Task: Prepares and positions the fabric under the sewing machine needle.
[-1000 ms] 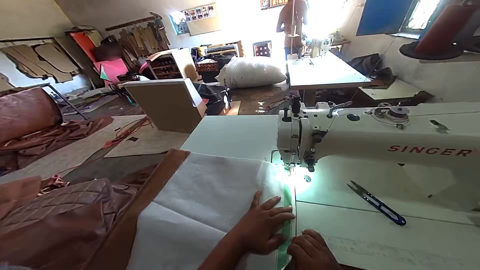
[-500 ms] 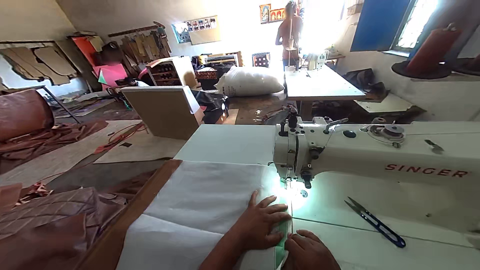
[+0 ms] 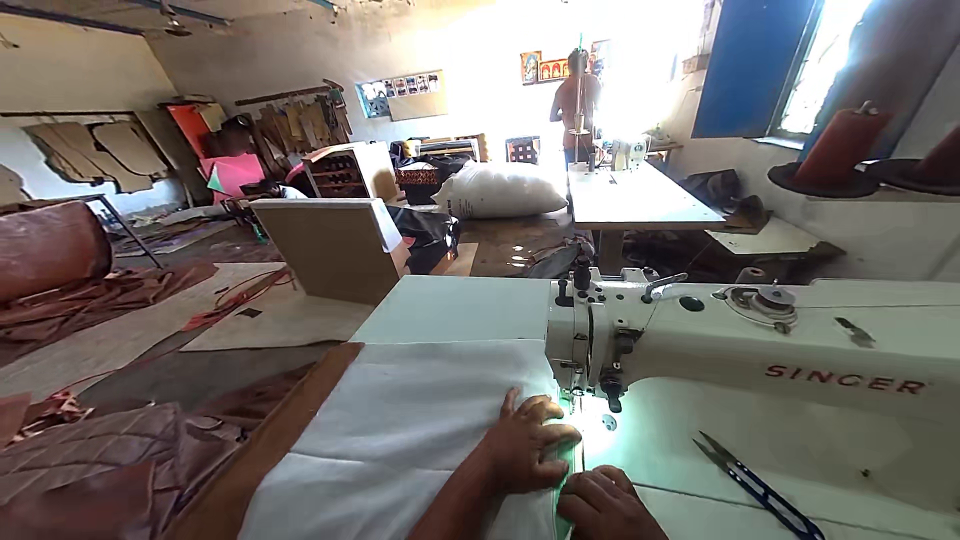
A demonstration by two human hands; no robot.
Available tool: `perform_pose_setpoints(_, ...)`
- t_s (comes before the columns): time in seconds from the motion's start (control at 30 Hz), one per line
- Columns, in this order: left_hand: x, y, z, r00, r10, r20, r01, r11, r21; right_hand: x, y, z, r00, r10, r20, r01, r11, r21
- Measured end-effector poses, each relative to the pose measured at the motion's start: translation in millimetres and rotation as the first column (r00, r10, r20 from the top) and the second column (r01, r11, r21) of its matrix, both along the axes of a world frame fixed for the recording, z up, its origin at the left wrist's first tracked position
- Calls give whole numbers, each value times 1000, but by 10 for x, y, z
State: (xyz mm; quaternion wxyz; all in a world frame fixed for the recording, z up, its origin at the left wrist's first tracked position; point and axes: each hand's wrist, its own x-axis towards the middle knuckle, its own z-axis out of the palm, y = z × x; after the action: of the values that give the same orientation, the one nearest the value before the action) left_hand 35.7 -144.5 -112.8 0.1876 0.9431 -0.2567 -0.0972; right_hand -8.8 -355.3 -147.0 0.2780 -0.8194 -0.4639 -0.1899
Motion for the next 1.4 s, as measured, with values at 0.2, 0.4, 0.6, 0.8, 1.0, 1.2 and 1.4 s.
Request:
perform_pose_setpoints(0.2, -160, -52, 77, 994, 99, 41, -99, 995, -3, 8, -77, -61, 980, 117, 158, -126, 991, 51)
perform_pose_setpoints(0.4, -747, 478, 246, 795, 575, 192, -563, 818, -121, -59, -126, -73, 960, 62, 272, -92, 991, 100)
perform_pose_setpoints(0.6, -1395, 1581, 94, 477, 870, 127, -858, 492, -147, -93, -123, -122, 945, -26, 327, -24, 989, 148)
perform_pose_setpoints(0.8, -1631, 1818, -173, 432, 897, 95, -894, 439, -85, -254, -225, -171, 953, -41, 302, 16, 996, 87)
perform_pose_setpoints(1.0, -1503, 1694, -45, 397, 917, 21, -917, 396, 55, -252, -237, -157, 935, -113, 335, 86, 992, 95)
perform_pose_setpoints(1.2, -1398, 1597, -63, 372, 928, -8, -924, 372, 88, -232, -237, -160, 937, -170, 304, 131, 981, 145)
perform_pose_setpoints(1.4, -1277, 1549, -106, 380, 923, 67, -923, 373, 97, -262, -217, -90, 982, -105, 158, 101, 994, 32)
